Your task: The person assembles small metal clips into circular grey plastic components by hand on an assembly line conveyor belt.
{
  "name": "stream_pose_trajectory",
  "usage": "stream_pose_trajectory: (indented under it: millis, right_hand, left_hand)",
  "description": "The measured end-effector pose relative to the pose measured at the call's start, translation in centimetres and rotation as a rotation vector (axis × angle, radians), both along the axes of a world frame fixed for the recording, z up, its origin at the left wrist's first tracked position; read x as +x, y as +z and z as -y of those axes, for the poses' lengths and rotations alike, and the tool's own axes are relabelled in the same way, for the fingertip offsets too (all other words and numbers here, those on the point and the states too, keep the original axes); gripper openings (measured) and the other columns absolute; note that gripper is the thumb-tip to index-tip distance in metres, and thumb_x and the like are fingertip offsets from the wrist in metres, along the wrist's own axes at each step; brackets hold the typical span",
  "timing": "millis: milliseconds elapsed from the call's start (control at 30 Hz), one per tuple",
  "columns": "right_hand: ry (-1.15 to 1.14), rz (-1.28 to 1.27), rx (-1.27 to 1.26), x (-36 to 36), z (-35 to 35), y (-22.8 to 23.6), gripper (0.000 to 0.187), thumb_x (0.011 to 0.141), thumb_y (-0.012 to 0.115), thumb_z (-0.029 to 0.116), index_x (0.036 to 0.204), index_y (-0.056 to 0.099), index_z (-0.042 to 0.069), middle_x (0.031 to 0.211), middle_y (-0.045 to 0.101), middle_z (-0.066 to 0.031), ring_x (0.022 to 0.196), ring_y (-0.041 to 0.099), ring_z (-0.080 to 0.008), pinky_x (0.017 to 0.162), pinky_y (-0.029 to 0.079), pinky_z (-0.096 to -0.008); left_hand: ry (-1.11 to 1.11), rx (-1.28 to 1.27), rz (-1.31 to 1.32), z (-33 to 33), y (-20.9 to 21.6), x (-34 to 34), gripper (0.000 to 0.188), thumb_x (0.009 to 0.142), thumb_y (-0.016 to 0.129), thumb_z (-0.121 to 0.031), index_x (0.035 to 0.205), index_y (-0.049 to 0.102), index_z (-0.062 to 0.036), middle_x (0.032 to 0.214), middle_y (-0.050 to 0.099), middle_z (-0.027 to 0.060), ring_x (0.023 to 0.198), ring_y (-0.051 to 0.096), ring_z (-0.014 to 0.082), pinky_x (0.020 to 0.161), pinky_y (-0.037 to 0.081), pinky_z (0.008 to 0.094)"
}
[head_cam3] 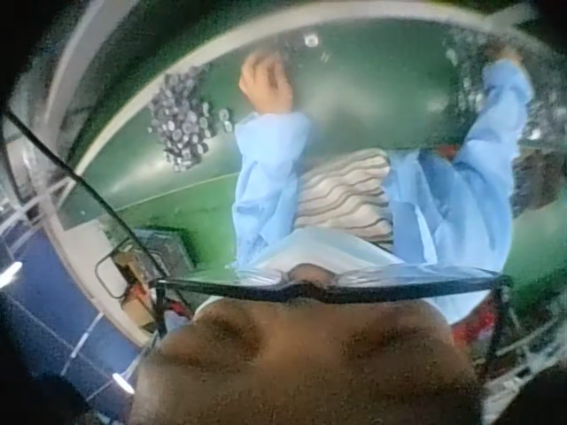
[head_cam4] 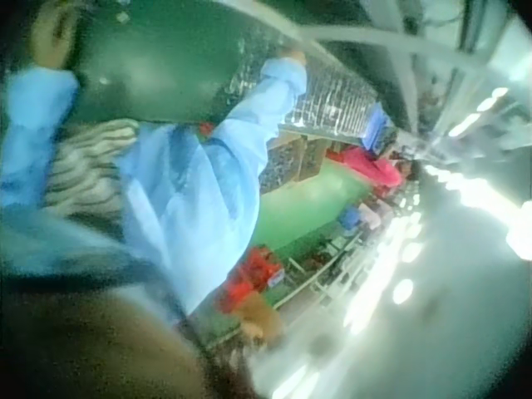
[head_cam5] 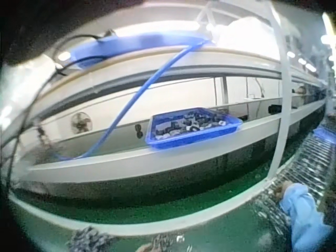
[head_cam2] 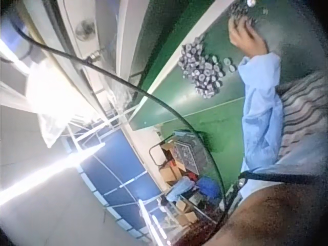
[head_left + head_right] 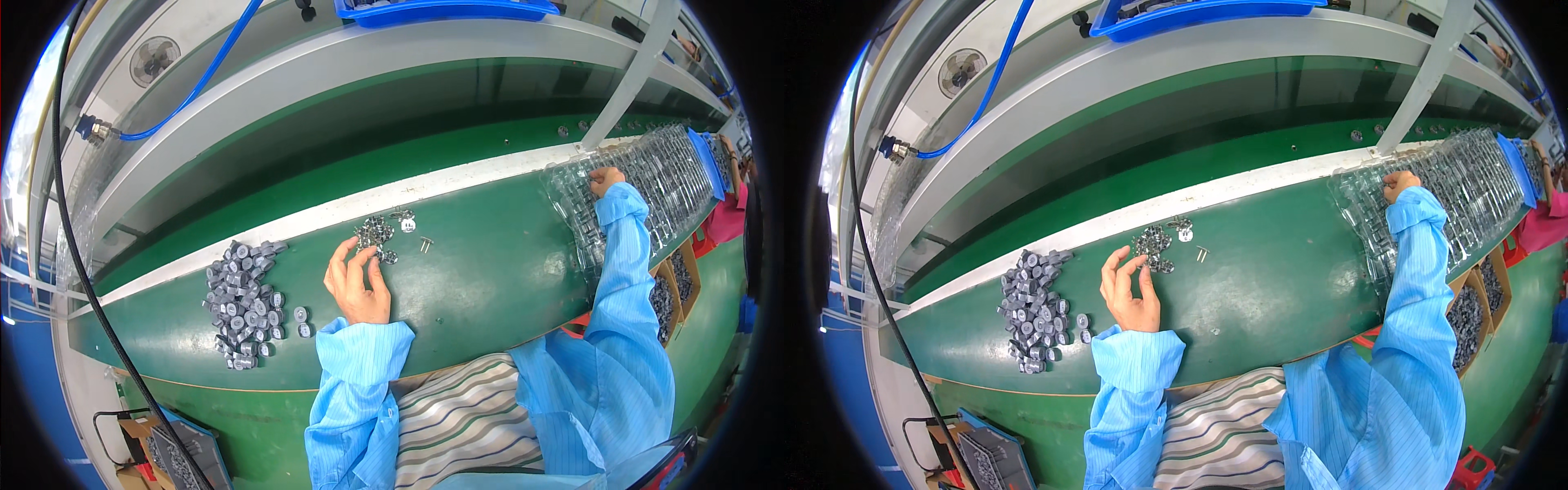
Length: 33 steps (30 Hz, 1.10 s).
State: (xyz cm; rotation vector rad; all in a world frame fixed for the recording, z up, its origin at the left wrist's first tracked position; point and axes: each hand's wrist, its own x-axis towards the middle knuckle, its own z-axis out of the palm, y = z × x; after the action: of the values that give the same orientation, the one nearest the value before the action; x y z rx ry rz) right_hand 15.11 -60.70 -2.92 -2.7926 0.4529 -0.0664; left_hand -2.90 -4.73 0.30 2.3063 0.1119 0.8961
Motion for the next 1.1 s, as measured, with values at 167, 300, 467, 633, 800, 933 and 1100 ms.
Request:
stream_pose_trajectory:
  millis: [167, 300, 467, 633, 800, 933, 1100]
  right_hand:
    - [0.036, -0.036, -0.030, -0.2, -0.5, 1.3, 0.040, 0.070, 0.076, 0.018, 0.110, 0.078, 0.008, 0.100, 0.077, -0.0154, 0.094, 0.075, -0.0247, 0.092, 0.058, -0.0345]
    - [0.001, 0.088, -0.068, -1.5, -1.5, 2.3, 0.042, 0.070, 0.074, 0.019, 0.110, 0.077, 0.006, 0.099, 0.076, -0.0172, 0.096, 0.075, -0.0280, 0.093, 0.058, -0.0375]
    - [0.321, 0.395, -0.076, -4.5, -13.0, 5.9, 0.033, 0.075, 0.072, 0.013, 0.106, 0.074, 0.003, 0.099, 0.073, -0.0207, 0.094, 0.071, -0.0371, 0.087, 0.057, -0.0434]
    - [0.889, 0.494, 0.039, -6.8, -28.5, 2.3, 0.030, 0.074, 0.073, 0.005, 0.105, 0.073, 0.007, 0.091, 0.067, -0.0129, 0.091, 0.064, -0.0320, 0.082, 0.055, -0.0424]
    - [1.109, 0.646, -0.182, -7.5, -34.5, 2.7, 0.037, 0.070, 0.070, -0.001, 0.106, 0.070, -0.004, 0.097, 0.064, -0.0154, 0.090, 0.062, -0.0294, 0.076, 0.056, -0.0355]
    - [1.199, 0.816, -0.147, -8.4, -34.8, 1.6, 0.032, 0.072, 0.065, 0.006, 0.102, 0.069, -0.005, 0.096, 0.061, -0.0171, 0.089, 0.061, -0.0292, 0.066, 0.056, -0.0341]
    - [1.236, 0.667, -0.147, -11.5, -34.0, 3.5, 0.039, 0.072, 0.066, 0.006, 0.111, 0.070, -0.002, 0.116, 0.064, -0.0219, 0.094, 0.063, -0.0288, 0.073, 0.056, -0.0349]
  left_hand:
    - [-0.027, 0.006, -0.001, -0.2, -0.3, -0.1, 0.021, 0.084, 0.070, 0.001, 0.102, 0.070, -0.0098, 0.128, 0.063, 0.0092, 0.118, 0.058, 0.0283, 0.101, 0.040, 0.0408]
    - [-0.023, -0.006, -0.002, -0.2, -0.3, -0.1, 0.021, 0.084, 0.070, 0.001, 0.102, 0.070, -0.0100, 0.128, 0.063, 0.0090, 0.118, 0.058, 0.0282, 0.102, 0.040, 0.0409]
    - [-0.037, -0.001, -0.019, -0.2, 0.0, -0.1, 0.021, 0.084, 0.070, 0.001, 0.102, 0.070, -0.0104, 0.127, 0.063, 0.0089, 0.119, 0.058, 0.0284, 0.102, 0.040, 0.0409]
    - [-0.045, 0.006, -0.019, 0.0, -0.5, 0.3, 0.021, 0.084, 0.070, 0.001, 0.102, 0.070, -0.0104, 0.128, 0.063, 0.0091, 0.118, 0.058, 0.0286, 0.102, 0.040, 0.0413]
    - [-0.034, -0.004, -0.020, -0.1, -0.5, 0.0, 0.022, 0.084, 0.070, 0.001, 0.103, 0.070, -0.0099, 0.128, 0.062, 0.0095, 0.117, 0.058, 0.0298, 0.101, 0.041, 0.0411]
    - [-0.042, -0.006, -0.029, 0.1, -0.6, 0.0, 0.022, 0.084, 0.070, 0.002, 0.103, 0.070, -0.0100, 0.128, 0.062, 0.0090, 0.116, 0.058, 0.0291, 0.101, 0.041, 0.0410]
    - [-0.046, 0.009, -0.037, -0.2, -0.2, -0.2, 0.021, 0.084, 0.070, 0.002, 0.102, 0.070, -0.0098, 0.127, 0.063, 0.0086, 0.116, 0.058, 0.0286, 0.100, 0.041, 0.0408]
